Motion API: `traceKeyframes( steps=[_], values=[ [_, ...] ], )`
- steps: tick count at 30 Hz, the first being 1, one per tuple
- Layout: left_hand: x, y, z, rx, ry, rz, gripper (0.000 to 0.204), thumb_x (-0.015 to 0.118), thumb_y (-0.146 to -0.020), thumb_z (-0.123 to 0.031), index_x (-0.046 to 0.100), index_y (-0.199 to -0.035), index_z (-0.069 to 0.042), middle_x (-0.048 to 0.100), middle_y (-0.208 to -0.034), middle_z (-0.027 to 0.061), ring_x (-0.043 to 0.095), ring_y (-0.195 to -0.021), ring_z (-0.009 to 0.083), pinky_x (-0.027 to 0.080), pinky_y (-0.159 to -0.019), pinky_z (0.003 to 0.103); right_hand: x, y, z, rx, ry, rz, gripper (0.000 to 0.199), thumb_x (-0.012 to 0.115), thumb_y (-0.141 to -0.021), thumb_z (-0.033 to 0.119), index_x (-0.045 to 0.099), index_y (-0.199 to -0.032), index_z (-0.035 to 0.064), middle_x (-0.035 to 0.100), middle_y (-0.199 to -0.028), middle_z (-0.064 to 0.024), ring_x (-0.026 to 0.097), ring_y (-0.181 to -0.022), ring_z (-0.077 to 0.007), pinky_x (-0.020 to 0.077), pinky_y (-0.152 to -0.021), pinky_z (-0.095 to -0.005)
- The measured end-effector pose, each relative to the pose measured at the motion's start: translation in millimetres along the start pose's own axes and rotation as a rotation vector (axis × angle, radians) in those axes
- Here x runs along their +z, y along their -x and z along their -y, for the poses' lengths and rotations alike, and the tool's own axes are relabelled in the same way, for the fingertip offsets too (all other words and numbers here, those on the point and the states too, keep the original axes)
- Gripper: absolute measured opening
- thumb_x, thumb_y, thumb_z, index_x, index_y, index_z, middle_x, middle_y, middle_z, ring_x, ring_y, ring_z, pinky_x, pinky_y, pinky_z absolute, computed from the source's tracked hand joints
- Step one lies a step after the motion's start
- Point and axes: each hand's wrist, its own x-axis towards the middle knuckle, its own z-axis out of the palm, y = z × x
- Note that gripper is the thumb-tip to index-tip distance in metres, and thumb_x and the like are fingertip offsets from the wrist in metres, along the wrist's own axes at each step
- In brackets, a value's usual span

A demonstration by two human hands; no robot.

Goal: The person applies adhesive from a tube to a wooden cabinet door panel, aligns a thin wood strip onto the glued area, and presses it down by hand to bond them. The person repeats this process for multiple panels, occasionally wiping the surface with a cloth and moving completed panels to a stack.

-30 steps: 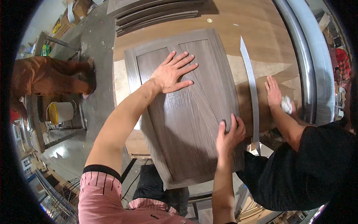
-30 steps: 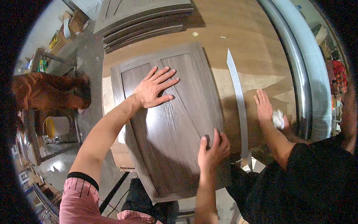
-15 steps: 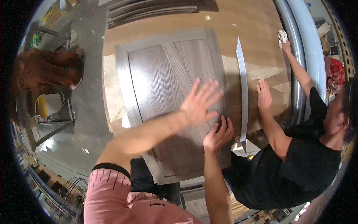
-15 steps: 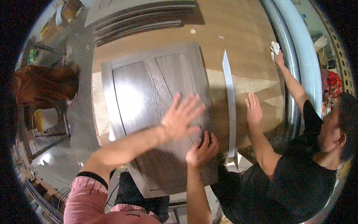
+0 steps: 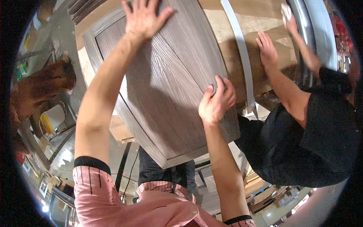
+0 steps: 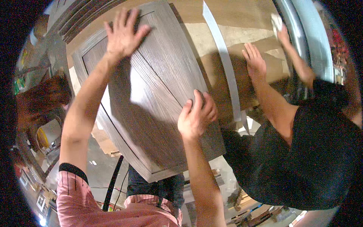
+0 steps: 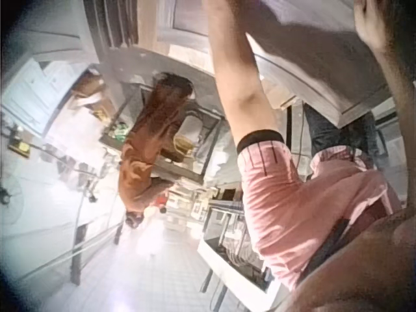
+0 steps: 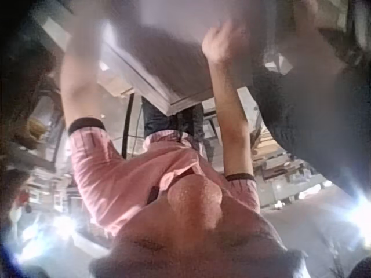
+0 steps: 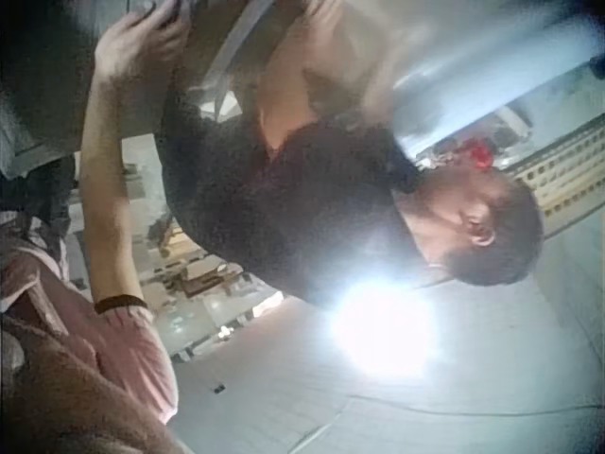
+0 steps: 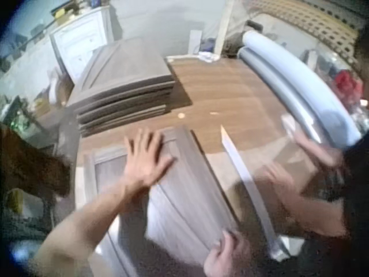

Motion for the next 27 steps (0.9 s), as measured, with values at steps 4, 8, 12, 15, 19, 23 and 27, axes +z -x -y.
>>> traceKeyframes(
  steps=[4, 8, 12, 15, 19, 23, 27],
  values=[
    [5.7, 113.2, -101.2, 0.228, 0.123, -0.065, 0.079, 0.046, -0.095, -0.068, 0.033, -0.158, -0.021, 0.027, -0.165, 0.0146, 0.02, -0.154, 0.0349, 0.01, -0.117, 0.071, -8.1, -0.6, -13.0, -0.014, -0.136, -0.017, 0.042, 0.053, -0.099, 0.037, 0.06, -0.131, 0.0127, 0.056, -0.133, -0.0126, 0.047, -0.127, -0.0374, 0.0305, -0.109, -0.0557],
    [6.1, 154.4, -142.2, 0.272, 0.176, 0.092, 0.078, 0.042, -0.097, -0.067, 0.031, -0.159, -0.021, 0.024, -0.166, 0.0142, 0.018, -0.155, 0.0335, 0.008, -0.12, 0.067, -18.8, 1.9, -33.6, -0.017, -0.363, -0.027, 0.048, 0.047, -0.102, 0.044, 0.058, -0.133, 0.0095, 0.059, -0.132, -0.0129, 0.05, -0.129, -0.0346, 0.0336, -0.109, -0.0515],
    [7.6, 152.8, -121.4, 0.233, 0.099, 0.064, 0.073, 0.042, -0.099, -0.062, 0.03, -0.159, -0.022, 0.022, -0.167, 0.0133, 0.017, -0.155, 0.0319, 0.006, -0.123, 0.062, -61.2, 36.3, -93.1, -0.036, -0.357, 0.092, 0.04, 0.052, -0.102, 0.031, 0.058, -0.131, 0.0046, 0.061, -0.128, -0.0205, 0.055, -0.122, -0.0405, 0.039, -0.105, -0.0508],
    [11.0, 148.6, -135.4, 0.228, 0.053, 0.006, 0.07, 0.042, -0.101, -0.059, 0.03, -0.159, -0.021, 0.024, -0.166, 0.0137, 0.017, -0.155, 0.0312, 0.007, -0.123, 0.062, -66.2, 104.2, -163.8, 0.21, -0.286, 0.153, 0.035, 0.05, -0.103, 0.028, 0.062, -0.122, 0.0008, 0.063, -0.12, -0.0221, 0.057, -0.113, -0.0424, 0.0416, -0.1, -0.0503],
    [15.5, 158.6, -145.4, 0.233, -0.024, -0.048, 0.074, 0.043, -0.1, -0.062, 0.03, -0.159, -0.02, 0.022, -0.166, 0.0171, 0.016, -0.154, 0.0367, 0.009, -0.121, 0.064, -60.8, 120.0, -157.5, 0.4, -0.538, -0.058, 0.037, 0.044, -0.107, 0.027, 0.066, -0.105, -0.0021, 0.065, -0.105, -0.0232, 0.059, -0.1, -0.0425, 0.0456, -0.09, -0.0479],
    [6.6, 225.4, -216.2, 0.39, 0.188, 0.071, 0.089, 0.056, -0.088, -0.069, 0.035, -0.157, -0.016, 0.022, -0.164, 0.0217, 0.016, -0.154, 0.0409, 0.008, -0.12, 0.067, -55.3, 125.1, -157.4, 0.438, -0.511, -0.156, 0.044, 0.038, -0.108, 0.032, 0.068, -0.105, -0.0006, 0.066, -0.101, -0.0221, 0.061, -0.095, -0.0415, 0.0466, -0.086, -0.0475],
    [-0.1, 269.1, -261.3, 0.446, 0.233, 0.127, 0.085, 0.054, -0.091, -0.065, 0.034, -0.158, -0.017, 0.022, -0.165, 0.0187, 0.017, -0.153, 0.0406, 0.01, -0.119, 0.068, -51.6, 126.5, -153.9, 0.515, -0.601, -0.182, 0.044, 0.038, -0.108, 0.032, 0.068, -0.105, -0.0005, 0.066, -0.101, -0.0225, 0.061, -0.096, -0.0417, 0.0464, -0.086, -0.0479]
  ],
)
